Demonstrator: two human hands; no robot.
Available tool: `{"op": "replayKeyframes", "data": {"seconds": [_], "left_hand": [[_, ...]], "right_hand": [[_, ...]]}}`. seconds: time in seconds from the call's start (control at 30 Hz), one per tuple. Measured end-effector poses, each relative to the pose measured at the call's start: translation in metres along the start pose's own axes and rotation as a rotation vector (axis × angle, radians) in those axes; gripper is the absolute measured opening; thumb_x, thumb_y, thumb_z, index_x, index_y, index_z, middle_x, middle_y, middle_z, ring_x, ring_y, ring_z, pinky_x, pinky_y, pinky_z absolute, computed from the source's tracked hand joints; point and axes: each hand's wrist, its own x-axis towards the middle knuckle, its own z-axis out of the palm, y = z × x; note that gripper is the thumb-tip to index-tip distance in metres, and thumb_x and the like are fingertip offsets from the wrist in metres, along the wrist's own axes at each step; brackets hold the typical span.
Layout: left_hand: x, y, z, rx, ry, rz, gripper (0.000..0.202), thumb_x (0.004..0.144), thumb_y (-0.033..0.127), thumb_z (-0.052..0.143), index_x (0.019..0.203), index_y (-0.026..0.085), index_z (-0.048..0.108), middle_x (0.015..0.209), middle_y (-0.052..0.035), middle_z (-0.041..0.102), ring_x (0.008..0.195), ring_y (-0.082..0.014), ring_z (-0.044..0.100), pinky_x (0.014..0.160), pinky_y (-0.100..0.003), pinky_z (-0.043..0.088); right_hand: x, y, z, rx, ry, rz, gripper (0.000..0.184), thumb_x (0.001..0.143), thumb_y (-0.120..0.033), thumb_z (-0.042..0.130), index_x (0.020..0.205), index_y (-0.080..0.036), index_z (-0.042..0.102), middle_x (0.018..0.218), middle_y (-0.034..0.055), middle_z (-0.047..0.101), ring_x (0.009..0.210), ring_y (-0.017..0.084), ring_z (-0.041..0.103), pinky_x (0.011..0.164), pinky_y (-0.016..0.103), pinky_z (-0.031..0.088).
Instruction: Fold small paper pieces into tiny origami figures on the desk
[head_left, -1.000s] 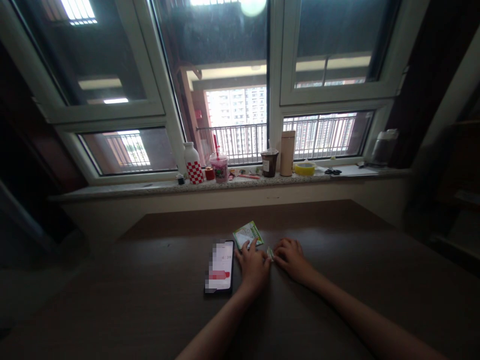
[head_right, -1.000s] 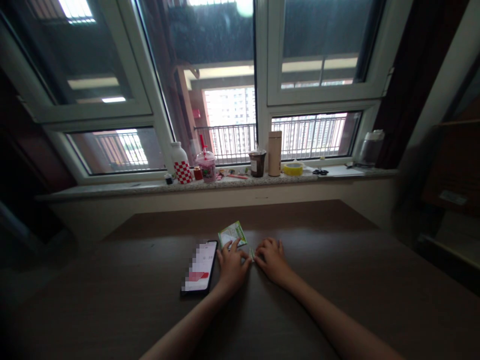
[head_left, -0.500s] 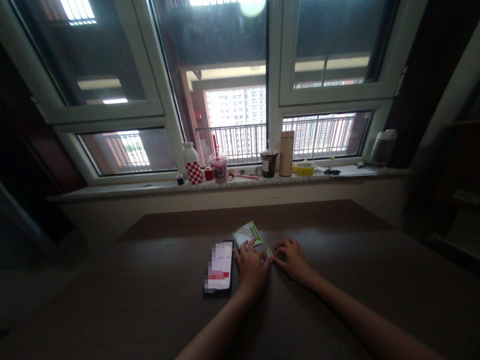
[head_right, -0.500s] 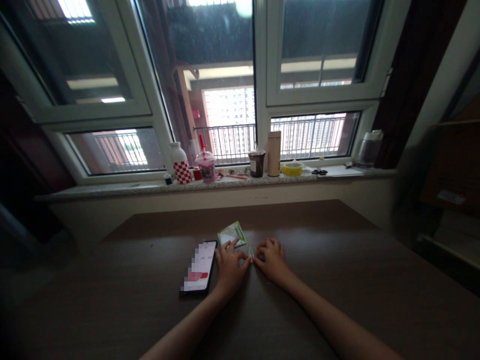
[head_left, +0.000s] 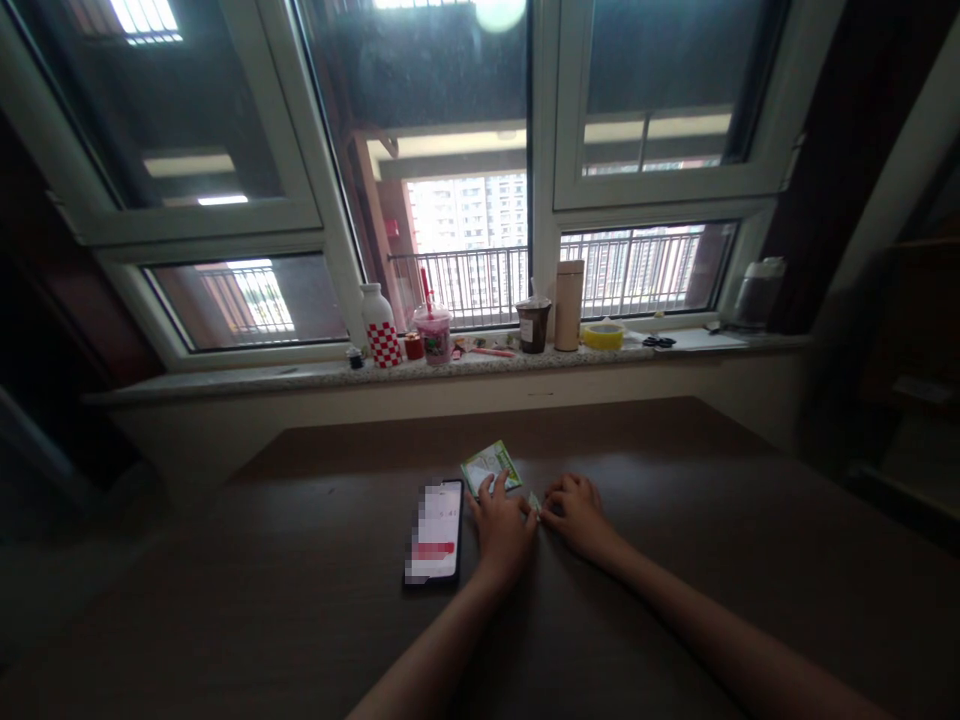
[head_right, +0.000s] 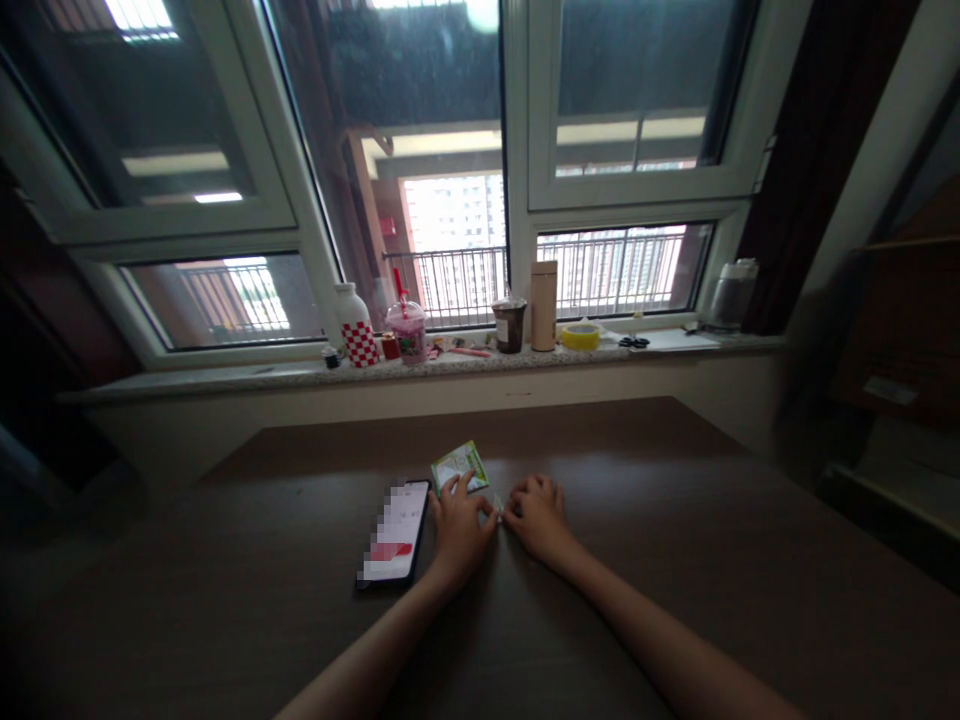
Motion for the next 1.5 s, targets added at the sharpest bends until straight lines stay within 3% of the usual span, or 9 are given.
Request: {"op": "replayKeyframes", "data": {"seconds": [0.23, 0.43, 0.53, 0.77, 0.93, 1.3, 1.5], "left_hand": [[0.001, 0.000, 0.001, 0.037, -0.038, -0.007, 0.012, 0.081, 0.030, 0.061, 0.080, 0.022, 0.070, 0.147, -0.0056, 0.044, 0.139, -0.0328, 0.029, 0.114, -0.063, 0.010], [0.002, -0.003, 0.001, 0.064, -0.056, -0.048, 0.022, 0.081, 0.033, 0.061, 0.099, 0.021, 0.066, 0.151, -0.0124, 0.036, 0.142, -0.0329, 0.025, 0.114, -0.062, 0.013], [0.002, -0.002, -0.002, 0.055, -0.070, -0.051, 0.022, 0.081, 0.034, 0.062, 0.098, 0.022, 0.067, 0.153, -0.0117, 0.033, 0.143, -0.0343, 0.023, 0.114, -0.062, 0.013], [0.001, -0.001, -0.002, 0.039, -0.066, -0.046, 0.017, 0.082, 0.031, 0.062, 0.095, 0.024, 0.069, 0.152, -0.0080, 0.037, 0.143, -0.0334, 0.024, 0.115, -0.061, 0.011], [-0.001, -0.005, 0.003, 0.032, -0.044, -0.076, 0.026, 0.081, 0.035, 0.063, 0.104, 0.024, 0.069, 0.149, -0.0095, 0.040, 0.142, -0.0338, 0.024, 0.116, -0.059, 0.012], [-0.002, -0.004, 0.002, -0.117, 0.005, -0.019, 0.011, 0.081, 0.023, 0.062, 0.086, 0.023, 0.072, 0.140, -0.0063, 0.049, 0.139, -0.0289, 0.031, 0.117, -0.058, 0.010], [0.000, -0.007, 0.002, -0.205, 0.082, 0.004, 0.014, 0.081, 0.017, 0.060, 0.086, 0.022, 0.073, 0.133, -0.0065, 0.055, 0.131, -0.0269, 0.039, 0.114, -0.051, 0.023]], "right_hand": [[0.001, -0.003, 0.001, -0.019, 0.001, 0.036, 0.016, 0.082, -0.036, 0.063, 0.073, -0.024, 0.071, 0.108, 0.0067, 0.064, 0.114, 0.030, 0.044, 0.100, 0.046, 0.030], [0.000, -0.004, 0.002, -0.028, 0.010, 0.070, 0.017, 0.082, -0.037, 0.063, 0.073, -0.023, 0.070, 0.105, 0.0075, 0.064, 0.112, 0.029, 0.046, 0.099, 0.043, 0.031], [0.000, -0.002, 0.003, -0.031, 0.013, 0.079, 0.020, 0.082, -0.040, 0.063, 0.075, -0.022, 0.069, 0.103, 0.0082, 0.063, 0.109, 0.029, 0.048, 0.098, 0.041, 0.032], [-0.002, 0.003, 0.007, 0.000, 0.077, 0.087, 0.024, 0.080, -0.043, 0.067, 0.096, -0.025, 0.071, 0.109, 0.0095, 0.059, 0.110, 0.028, 0.049, 0.098, 0.038, 0.034], [-0.005, 0.003, 0.007, 0.070, 0.088, 0.052, 0.017, 0.080, -0.039, 0.068, 0.092, -0.030, 0.074, 0.110, 0.0065, 0.061, 0.111, 0.027, 0.048, 0.099, 0.038, 0.033], [-0.006, 0.008, 0.004, 0.226, 0.109, 0.011, 0.017, 0.079, -0.037, 0.065, 0.092, -0.027, 0.070, 0.107, 0.0043, 0.067, 0.113, 0.028, 0.049, 0.100, 0.040, 0.034], [-0.005, 0.010, 0.006, 0.210, 0.111, -0.006, 0.023, 0.082, -0.039, 0.065, 0.100, -0.028, 0.072, 0.110, 0.0051, 0.066, 0.113, 0.027, 0.049, 0.100, 0.039, 0.036]]}}
